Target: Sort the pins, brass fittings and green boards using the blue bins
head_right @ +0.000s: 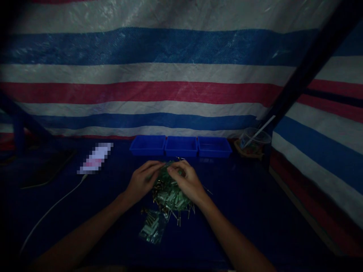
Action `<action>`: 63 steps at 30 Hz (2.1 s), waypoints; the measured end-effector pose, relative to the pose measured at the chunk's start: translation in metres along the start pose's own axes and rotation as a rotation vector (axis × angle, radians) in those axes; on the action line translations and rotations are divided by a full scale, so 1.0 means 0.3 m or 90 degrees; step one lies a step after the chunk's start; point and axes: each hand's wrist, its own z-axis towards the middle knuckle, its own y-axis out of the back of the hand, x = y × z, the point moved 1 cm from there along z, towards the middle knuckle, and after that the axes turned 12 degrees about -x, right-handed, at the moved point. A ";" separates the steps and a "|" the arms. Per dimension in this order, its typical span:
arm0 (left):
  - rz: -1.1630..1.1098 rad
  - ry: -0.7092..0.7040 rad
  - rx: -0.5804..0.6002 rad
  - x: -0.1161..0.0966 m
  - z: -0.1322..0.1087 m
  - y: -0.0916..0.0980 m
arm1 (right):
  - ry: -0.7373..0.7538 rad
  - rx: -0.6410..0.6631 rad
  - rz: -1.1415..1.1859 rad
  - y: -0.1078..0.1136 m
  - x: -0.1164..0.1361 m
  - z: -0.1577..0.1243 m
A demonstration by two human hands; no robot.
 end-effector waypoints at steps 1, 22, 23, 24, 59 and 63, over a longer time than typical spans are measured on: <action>0.043 -0.070 0.009 -0.003 -0.010 -0.002 | -0.059 -0.009 0.049 -0.004 0.005 0.001; 0.369 0.207 0.321 0.096 0.032 0.125 | 0.384 -0.050 -0.316 -0.087 0.149 0.280; 0.376 0.218 0.334 0.093 0.030 0.126 | 0.361 -0.062 -0.314 -0.075 0.135 0.264; 0.379 0.231 0.344 0.091 0.030 0.128 | 0.341 -0.071 -0.306 -0.058 0.121 0.243; -0.137 0.217 0.154 -0.061 0.026 0.025 | 0.184 -0.067 -0.116 -0.017 -0.011 -0.044; -0.227 0.392 0.122 -0.050 0.035 0.027 | 0.319 -0.003 -0.217 -0.021 -0.005 -0.063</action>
